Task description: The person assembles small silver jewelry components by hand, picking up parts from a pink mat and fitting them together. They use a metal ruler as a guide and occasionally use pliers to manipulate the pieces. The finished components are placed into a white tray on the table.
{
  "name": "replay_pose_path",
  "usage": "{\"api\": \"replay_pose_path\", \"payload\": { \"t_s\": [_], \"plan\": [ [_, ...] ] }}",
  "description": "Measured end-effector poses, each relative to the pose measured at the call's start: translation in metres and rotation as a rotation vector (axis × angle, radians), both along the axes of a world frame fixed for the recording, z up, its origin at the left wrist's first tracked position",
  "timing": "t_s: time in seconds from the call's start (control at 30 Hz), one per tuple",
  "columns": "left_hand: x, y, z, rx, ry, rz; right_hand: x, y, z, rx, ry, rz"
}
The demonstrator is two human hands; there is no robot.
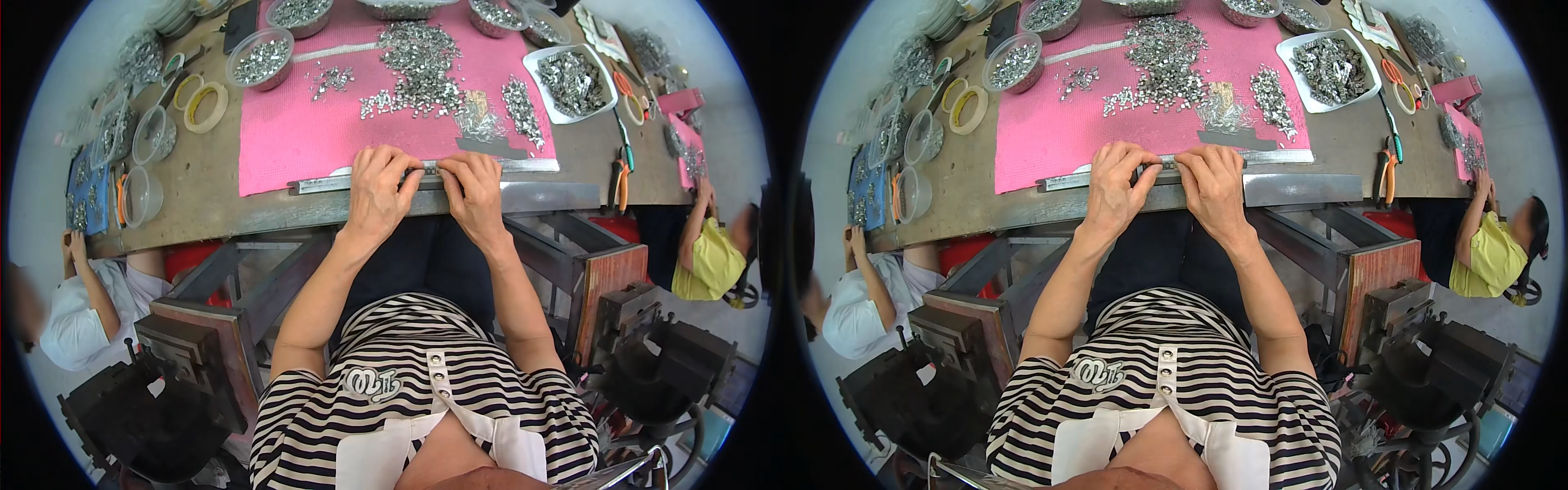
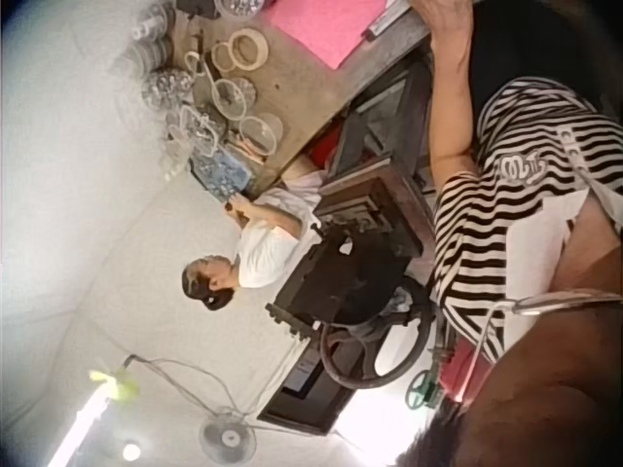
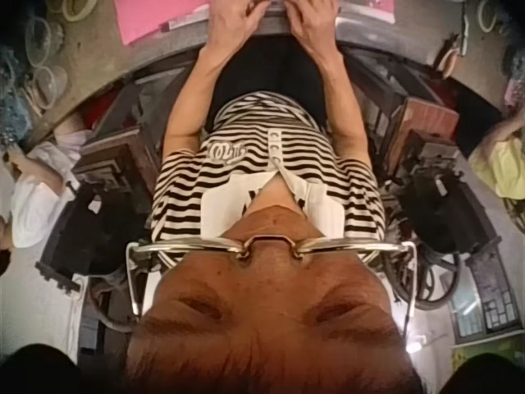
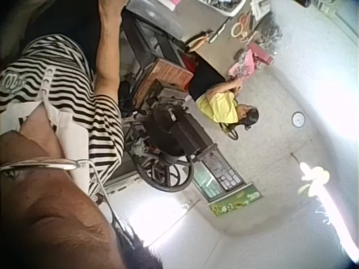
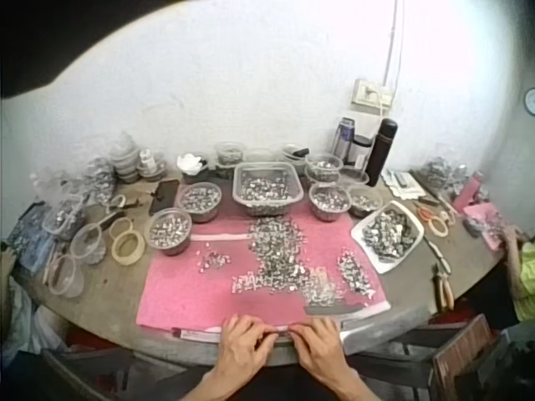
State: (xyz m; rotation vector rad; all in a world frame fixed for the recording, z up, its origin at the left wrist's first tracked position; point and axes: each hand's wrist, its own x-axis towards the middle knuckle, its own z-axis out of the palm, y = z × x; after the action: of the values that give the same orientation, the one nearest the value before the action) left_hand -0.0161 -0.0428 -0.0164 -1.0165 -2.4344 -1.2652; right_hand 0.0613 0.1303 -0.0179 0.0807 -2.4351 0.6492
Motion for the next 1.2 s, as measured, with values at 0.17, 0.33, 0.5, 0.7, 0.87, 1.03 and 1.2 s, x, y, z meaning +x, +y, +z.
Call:
{"api": "replay_pose_path", "payload": {
  "t_s": [0.17,0.33,0.5,0.7,0.87,1.03,1.2],
  "plan": [
    [0.001,0.001,0.000,-0.029,-0.013,0.002,0.000,0.003,-0.002,0.007,0.031,0.039],
    [0.007,0.009,0.005,-0.034,0.071,0.006,0.002,0.004,-0.005,-0.041,0.026,0.023],
    [0.007,0.015,-0.003,-0.073,0.072,-0.017,0.005,0.003,-0.006,-0.098,0.007,0.027],
    [0.005,0.016,0.002,-0.053,0.059,-0.009,0.005,0.003,-0.006,-0.080,0.020,0.015],
    [-0.002,0.007,0.008,-0.047,0.022,0.077,0.006,0.003,-0.006,-0.095,0.032,0.030],
    [0.008,0.016,-0.001,-0.058,0.080,0.001,0.006,0.004,-0.009,-0.108,0.027,0.027],
    [0.006,0.014,0.004,-0.086,0.018,-0.002,0.005,0.004,-0.008,-0.111,0.031,0.029]
  ]
}}
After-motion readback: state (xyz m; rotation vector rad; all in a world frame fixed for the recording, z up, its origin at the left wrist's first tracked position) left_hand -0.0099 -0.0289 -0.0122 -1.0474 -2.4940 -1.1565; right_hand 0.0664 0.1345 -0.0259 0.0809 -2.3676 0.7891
